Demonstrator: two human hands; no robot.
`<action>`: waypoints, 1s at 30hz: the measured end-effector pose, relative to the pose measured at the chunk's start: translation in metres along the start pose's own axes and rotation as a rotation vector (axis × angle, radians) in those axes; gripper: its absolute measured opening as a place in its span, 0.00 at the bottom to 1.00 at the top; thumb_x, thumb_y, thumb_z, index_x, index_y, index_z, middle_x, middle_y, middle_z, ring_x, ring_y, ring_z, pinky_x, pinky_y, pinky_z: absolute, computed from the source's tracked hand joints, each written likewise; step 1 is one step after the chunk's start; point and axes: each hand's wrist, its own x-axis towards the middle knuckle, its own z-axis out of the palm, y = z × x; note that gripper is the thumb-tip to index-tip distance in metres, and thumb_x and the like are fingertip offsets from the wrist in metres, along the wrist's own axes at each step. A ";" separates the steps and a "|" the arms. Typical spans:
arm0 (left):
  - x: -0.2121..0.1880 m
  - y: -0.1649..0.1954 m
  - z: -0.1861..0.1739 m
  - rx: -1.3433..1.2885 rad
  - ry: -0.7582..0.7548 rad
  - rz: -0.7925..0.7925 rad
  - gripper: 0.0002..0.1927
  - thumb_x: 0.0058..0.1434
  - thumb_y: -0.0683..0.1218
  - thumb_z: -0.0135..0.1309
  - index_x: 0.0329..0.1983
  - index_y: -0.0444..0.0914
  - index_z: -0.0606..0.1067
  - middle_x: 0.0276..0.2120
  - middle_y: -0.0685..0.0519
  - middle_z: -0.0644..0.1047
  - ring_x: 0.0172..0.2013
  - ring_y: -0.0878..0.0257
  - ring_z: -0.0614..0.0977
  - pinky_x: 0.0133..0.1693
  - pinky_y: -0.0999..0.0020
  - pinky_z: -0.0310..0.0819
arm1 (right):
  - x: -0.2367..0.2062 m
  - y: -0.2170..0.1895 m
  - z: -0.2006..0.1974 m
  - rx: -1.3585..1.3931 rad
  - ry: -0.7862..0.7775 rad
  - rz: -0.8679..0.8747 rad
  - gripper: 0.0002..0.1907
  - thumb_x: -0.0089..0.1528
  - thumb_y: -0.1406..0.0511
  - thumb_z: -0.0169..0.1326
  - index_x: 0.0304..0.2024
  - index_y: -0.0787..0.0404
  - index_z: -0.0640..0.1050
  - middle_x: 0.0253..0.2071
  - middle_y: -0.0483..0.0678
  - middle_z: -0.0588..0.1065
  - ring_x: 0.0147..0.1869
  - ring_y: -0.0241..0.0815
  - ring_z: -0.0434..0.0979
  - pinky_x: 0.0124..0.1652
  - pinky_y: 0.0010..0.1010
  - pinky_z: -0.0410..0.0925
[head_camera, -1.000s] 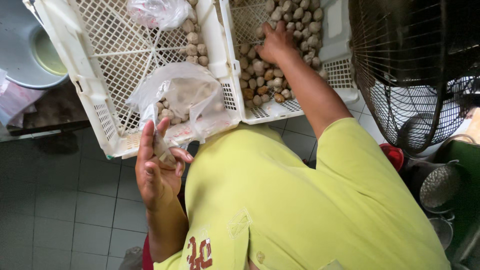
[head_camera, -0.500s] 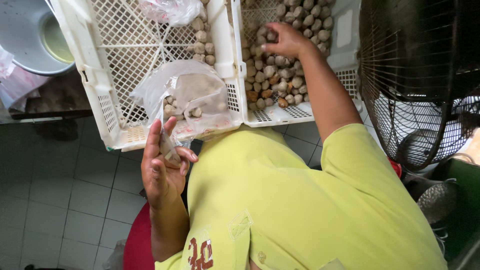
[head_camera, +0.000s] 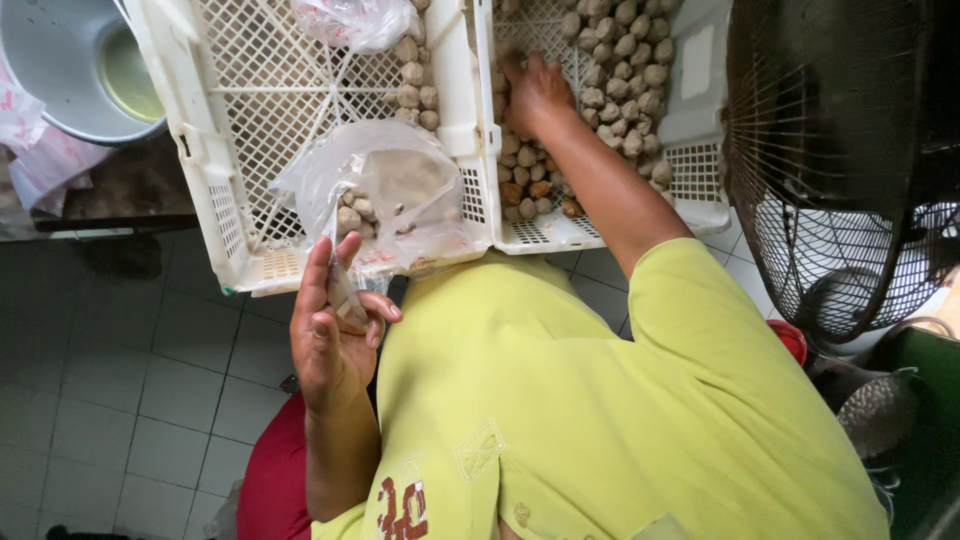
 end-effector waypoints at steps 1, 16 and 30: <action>-0.001 0.001 0.000 0.004 0.001 0.000 0.46 0.73 0.63 0.51 0.80 0.30 0.49 0.75 0.36 0.60 0.40 0.60 0.82 0.30 0.77 0.66 | 0.001 -0.001 0.002 0.010 0.023 0.021 0.45 0.57 0.63 0.61 0.75 0.45 0.58 0.71 0.62 0.55 0.70 0.70 0.58 0.61 0.56 0.66; 0.001 0.006 -0.002 0.013 -0.030 0.016 0.46 0.73 0.63 0.51 0.80 0.30 0.51 0.75 0.37 0.61 0.40 0.61 0.81 0.32 0.75 0.66 | -0.001 0.048 -0.014 0.953 0.123 0.136 0.21 0.58 0.70 0.57 0.54 0.52 0.74 0.55 0.54 0.74 0.45 0.44 0.74 0.38 0.33 0.71; 0.028 0.011 0.008 -0.012 -0.074 -0.043 0.46 0.74 0.62 0.51 0.80 0.30 0.50 0.75 0.35 0.61 0.40 0.61 0.81 0.31 0.77 0.66 | -0.098 0.041 -0.028 2.684 -0.411 -0.457 0.25 0.68 0.52 0.50 0.67 0.46 0.72 0.65 0.49 0.71 0.67 0.49 0.72 0.58 0.49 0.74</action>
